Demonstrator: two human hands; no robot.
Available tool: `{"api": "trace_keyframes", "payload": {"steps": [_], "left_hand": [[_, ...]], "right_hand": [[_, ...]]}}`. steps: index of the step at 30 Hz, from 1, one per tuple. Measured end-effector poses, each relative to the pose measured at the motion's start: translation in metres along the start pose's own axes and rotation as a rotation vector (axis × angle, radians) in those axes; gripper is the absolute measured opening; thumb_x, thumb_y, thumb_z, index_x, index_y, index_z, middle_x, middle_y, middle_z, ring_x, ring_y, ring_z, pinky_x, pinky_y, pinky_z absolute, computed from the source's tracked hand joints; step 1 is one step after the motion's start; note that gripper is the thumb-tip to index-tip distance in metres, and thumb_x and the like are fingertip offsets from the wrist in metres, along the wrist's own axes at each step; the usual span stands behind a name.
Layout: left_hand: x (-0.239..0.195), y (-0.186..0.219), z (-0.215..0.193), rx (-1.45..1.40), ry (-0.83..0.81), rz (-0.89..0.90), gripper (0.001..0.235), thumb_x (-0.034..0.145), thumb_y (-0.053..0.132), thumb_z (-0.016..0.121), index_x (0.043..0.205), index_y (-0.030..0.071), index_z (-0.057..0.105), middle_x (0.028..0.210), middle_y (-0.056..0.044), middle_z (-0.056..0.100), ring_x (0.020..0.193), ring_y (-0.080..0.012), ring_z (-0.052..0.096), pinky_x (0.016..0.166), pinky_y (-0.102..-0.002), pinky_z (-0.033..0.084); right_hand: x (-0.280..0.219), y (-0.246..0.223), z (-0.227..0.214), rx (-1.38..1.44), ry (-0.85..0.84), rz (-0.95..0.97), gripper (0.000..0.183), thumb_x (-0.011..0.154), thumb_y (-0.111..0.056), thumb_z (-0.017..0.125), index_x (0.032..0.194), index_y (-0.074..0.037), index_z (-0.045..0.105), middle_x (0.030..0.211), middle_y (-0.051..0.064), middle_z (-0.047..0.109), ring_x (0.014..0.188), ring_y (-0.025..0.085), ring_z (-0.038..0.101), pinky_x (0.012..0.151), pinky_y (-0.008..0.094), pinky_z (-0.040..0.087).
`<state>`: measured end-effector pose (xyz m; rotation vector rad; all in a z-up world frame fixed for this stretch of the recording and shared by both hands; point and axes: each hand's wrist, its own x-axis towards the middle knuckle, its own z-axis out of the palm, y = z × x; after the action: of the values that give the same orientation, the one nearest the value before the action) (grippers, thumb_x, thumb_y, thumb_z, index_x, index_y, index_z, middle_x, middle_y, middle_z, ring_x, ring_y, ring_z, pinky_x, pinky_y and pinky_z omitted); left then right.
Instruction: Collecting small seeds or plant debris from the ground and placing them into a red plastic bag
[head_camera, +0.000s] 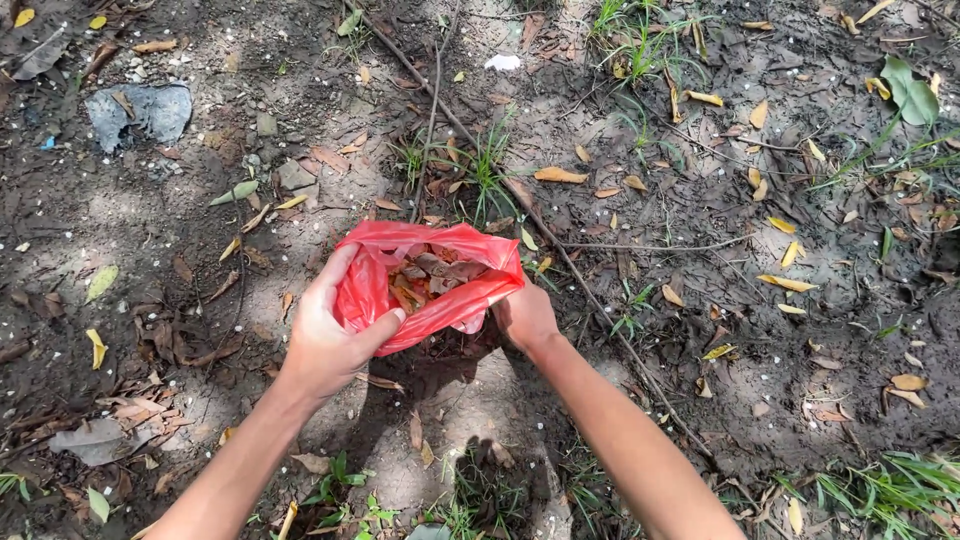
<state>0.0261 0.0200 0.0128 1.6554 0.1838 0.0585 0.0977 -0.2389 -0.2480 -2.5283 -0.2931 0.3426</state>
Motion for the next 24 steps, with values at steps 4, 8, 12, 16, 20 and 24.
{"api": "trace_keyframes", "payload": {"steps": [4, 8, 12, 16, 20, 24], "left_hand": [[0.003, -0.007, -0.004, 0.055, -0.034, -0.024, 0.087, 0.065, 0.001, 0.083, 0.144, -0.009, 0.046, 0.123, -0.023, 0.058, 0.113, -0.0297, 0.06, 0.094, -0.044, 0.053], [-0.002, -0.003, 0.002, 0.129, -0.056, -0.011, 0.087, 0.064, 0.006, 0.084, 0.142, -0.01, 0.048, 0.127, -0.022, 0.058, 0.121, -0.029, 0.057, 0.106, -0.048, 0.045], [0.001, -0.015, 0.006, 0.174, -0.073, 0.012, 0.086, 0.064, 0.007, 0.083, 0.141, -0.01, 0.049, 0.13, -0.023, 0.058, 0.126, -0.0291, 0.056, 0.109, -0.048, 0.043], [0.002, -0.022, 0.016, 0.196, -0.086, 0.04, 0.086, 0.065, 0.01, 0.084, 0.141, -0.009, 0.049, 0.132, -0.022, 0.057, 0.129, -0.0298, 0.054, 0.113, -0.049, 0.039], [0.0, -0.017, 0.028, 0.183, -0.103, 0.077, 0.086, 0.065, 0.012, 0.084, 0.14, -0.009, 0.05, 0.13, -0.021, 0.056, 0.126, -0.0266, 0.054, 0.112, -0.048, 0.039], [-0.004, -0.007, 0.029, 0.17, -0.103, 0.08, 0.084, 0.064, 0.012, 0.084, 0.14, -0.006, 0.051, 0.129, -0.018, 0.057, 0.125, -0.0237, 0.053, 0.113, -0.047, 0.038]], "right_hand": [[0.008, -0.011, -0.052, -0.152, 0.085, -0.101, 0.02, 0.082, -0.026, 0.063, 0.092, -0.008, 0.063, 0.085, 0.015, 0.066, 0.086, 0.041, 0.068, 0.075, 0.054, 0.055], [0.004, -0.053, -0.154, 0.01, 0.513, -0.319, 0.009, 0.091, -0.011, 0.069, 0.098, -0.009, 0.074, 0.081, 0.008, 0.07, 0.069, 0.026, 0.07, 0.061, 0.036, 0.056], [-0.015, -0.101, -0.22, -0.01, 0.651, -0.486, 0.012, 0.094, -0.009, 0.069, 0.103, -0.008, 0.076, 0.084, 0.005, 0.069, 0.069, 0.02, 0.069, 0.059, 0.029, 0.056], [-0.026, -0.134, -0.221, -0.204, 0.653, -0.814, 0.013, 0.094, -0.014, 0.068, 0.105, -0.012, 0.075, 0.091, 0.004, 0.068, 0.079, 0.021, 0.07, 0.07, 0.03, 0.059], [-0.04, -0.169, -0.221, -0.47, 0.293, -0.863, 0.021, 0.1, -0.011, 0.056, 0.111, -0.006, 0.073, 0.103, 0.015, 0.069, 0.085, 0.022, 0.067, 0.07, 0.029, 0.057], [-0.048, -0.187, -0.22, -0.52, 0.315, -0.934, 0.026, 0.097, -0.014, 0.053, 0.114, -0.004, 0.07, 0.113, 0.013, 0.064, 0.084, 0.023, 0.064, 0.064, 0.032, 0.054]]}}
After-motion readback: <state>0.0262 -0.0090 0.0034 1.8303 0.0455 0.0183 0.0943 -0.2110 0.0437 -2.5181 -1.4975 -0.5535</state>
